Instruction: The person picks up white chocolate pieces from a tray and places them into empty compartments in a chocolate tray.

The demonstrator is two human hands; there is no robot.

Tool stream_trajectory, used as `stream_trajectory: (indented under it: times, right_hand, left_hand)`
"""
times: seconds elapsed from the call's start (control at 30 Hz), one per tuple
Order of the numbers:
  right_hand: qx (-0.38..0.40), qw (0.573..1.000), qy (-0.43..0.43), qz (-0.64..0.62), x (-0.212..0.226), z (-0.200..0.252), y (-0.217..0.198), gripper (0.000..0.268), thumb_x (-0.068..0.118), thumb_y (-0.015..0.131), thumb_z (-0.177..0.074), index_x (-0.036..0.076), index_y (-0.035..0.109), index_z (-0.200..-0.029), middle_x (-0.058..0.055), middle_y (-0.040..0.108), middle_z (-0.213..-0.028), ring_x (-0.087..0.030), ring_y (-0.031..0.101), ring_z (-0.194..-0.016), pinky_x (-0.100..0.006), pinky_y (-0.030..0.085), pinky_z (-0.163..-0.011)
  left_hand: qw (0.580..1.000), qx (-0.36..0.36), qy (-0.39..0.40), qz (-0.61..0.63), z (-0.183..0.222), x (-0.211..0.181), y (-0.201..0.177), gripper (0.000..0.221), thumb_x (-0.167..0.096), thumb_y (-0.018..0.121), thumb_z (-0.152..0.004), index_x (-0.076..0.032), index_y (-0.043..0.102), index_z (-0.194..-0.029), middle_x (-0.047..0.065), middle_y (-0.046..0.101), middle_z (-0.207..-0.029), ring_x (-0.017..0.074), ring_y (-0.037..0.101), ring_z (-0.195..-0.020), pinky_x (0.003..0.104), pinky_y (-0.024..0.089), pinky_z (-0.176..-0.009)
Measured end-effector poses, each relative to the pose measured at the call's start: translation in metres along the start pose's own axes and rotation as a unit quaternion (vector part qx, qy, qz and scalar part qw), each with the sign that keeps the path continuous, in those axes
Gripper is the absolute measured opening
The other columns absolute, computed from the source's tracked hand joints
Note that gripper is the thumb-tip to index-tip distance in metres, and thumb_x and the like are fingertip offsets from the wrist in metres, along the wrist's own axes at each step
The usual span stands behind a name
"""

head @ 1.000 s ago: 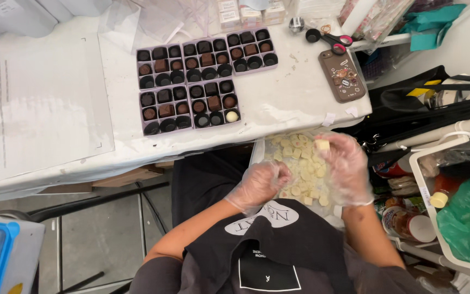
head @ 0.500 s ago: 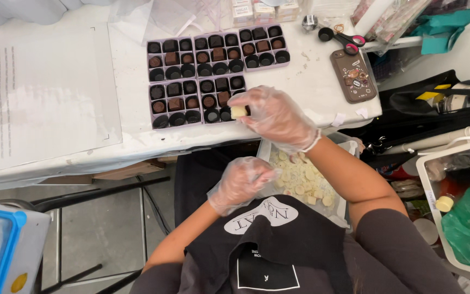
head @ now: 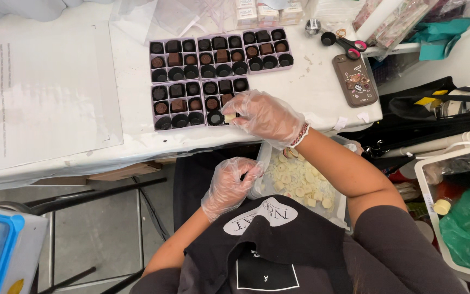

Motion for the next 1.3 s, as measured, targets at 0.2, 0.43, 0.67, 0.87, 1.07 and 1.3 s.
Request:
stream_trajectory:
  times: [0.2, 0.43, 0.67, 0.87, 1.07, 1.3]
  right_hand:
    - [0.036, 0.989, 0.054, -0.133, 0.002, 0.002, -0.003, 0.031, 0.000, 0.053, -0.099, 0.004, 0.066, -0.127, -0.021, 0.063, -0.135, -0.036, 0.062, -0.122, -0.046, 0.048, -0.108]
    - [-0.036, 0.991, -0.082, -0.099, -0.042, -0.015, 0.020, 0.011, 0.004, 0.058, -0.097, 0.003, 0.068, -0.091, -0.011, 0.067, -0.089, -0.022, 0.068, -0.088, -0.040, 0.057, -0.084]
    - [-0.024, 0.939, -0.324, -0.113, -0.082, -0.034, 0.022, 0.011, 0.018, 0.077, -0.089, 0.008, 0.077, -0.092, -0.005, 0.067, -0.090, -0.022, 0.068, -0.087, -0.034, 0.054, -0.084]
    - [-0.136, 0.966, -0.132, 0.177, -0.006, 0.106, -0.109, 0.014, 0.037, 0.084, -0.087, 0.025, 0.078, -0.087, 0.009, 0.069, -0.071, -0.010, 0.068, -0.070, -0.026, 0.054, -0.075]
    - [0.022, 0.965, 0.220, 0.140, -0.164, 0.176, -0.080, 0.018, 0.033, 0.075, -0.082, 0.024, 0.081, -0.097, -0.002, 0.078, -0.084, -0.019, 0.074, -0.084, -0.038, 0.055, -0.080]
    - [-0.029, 0.914, 0.295, 0.275, -0.332, 0.149, -0.005, 0.043, 0.063, 0.062, -0.085, 0.025, 0.080, -0.094, -0.003, 0.076, -0.086, -0.023, 0.075, -0.089, -0.035, 0.058, -0.077]
  left_hand:
    - [1.000, -0.009, -0.001, -0.011, 0.004, 0.003, 0.000, 0.021, -0.011, 0.070, -0.094, -0.006, 0.069, -0.074, 0.008, 0.072, -0.076, 0.0310, 0.071, -0.073, 0.039, 0.058, -0.069]
    - [0.999, -0.008, 0.003, -0.035, 0.002, 0.000, 0.006, 0.024, -0.012, 0.071, -0.093, -0.006, 0.068, -0.071, 0.008, 0.071, -0.073, 0.0326, 0.070, -0.070, 0.040, 0.057, -0.068]
    - [0.998, -0.001, -0.002, -0.060, -0.004, -0.004, 0.012, 0.024, -0.014, 0.068, -0.095, -0.009, 0.070, -0.072, 0.007, 0.073, -0.073, 0.0334, 0.070, -0.071, 0.040, 0.057, -0.066]
    - [0.990, -0.012, -0.059, -0.126, -0.002, 0.002, 0.007, 0.026, -0.019, 0.067, -0.098, -0.016, 0.074, -0.074, 0.001, 0.074, -0.072, 0.0266, 0.072, -0.071, 0.035, 0.056, -0.072]
    - [0.989, -0.014, -0.101, -0.107, -0.004, 0.014, 0.015, 0.020, -0.016, 0.072, -0.094, -0.013, 0.074, -0.075, -0.001, 0.074, -0.072, 0.0219, 0.073, -0.073, 0.033, 0.056, -0.079]
    - [0.988, -0.044, -0.092, -0.114, -0.012, 0.005, 0.036, 0.007, -0.012, 0.080, -0.088, -0.007, 0.076, -0.084, 0.004, 0.071, -0.072, 0.0220, 0.070, -0.069, 0.034, 0.057, -0.073]
Point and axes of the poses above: each hand's wrist, its own z-axis away from the middle knuckle, its own y-axis out of the palm, x = y × z, the point moved 4 cm from there along -z, towards the middle knuckle
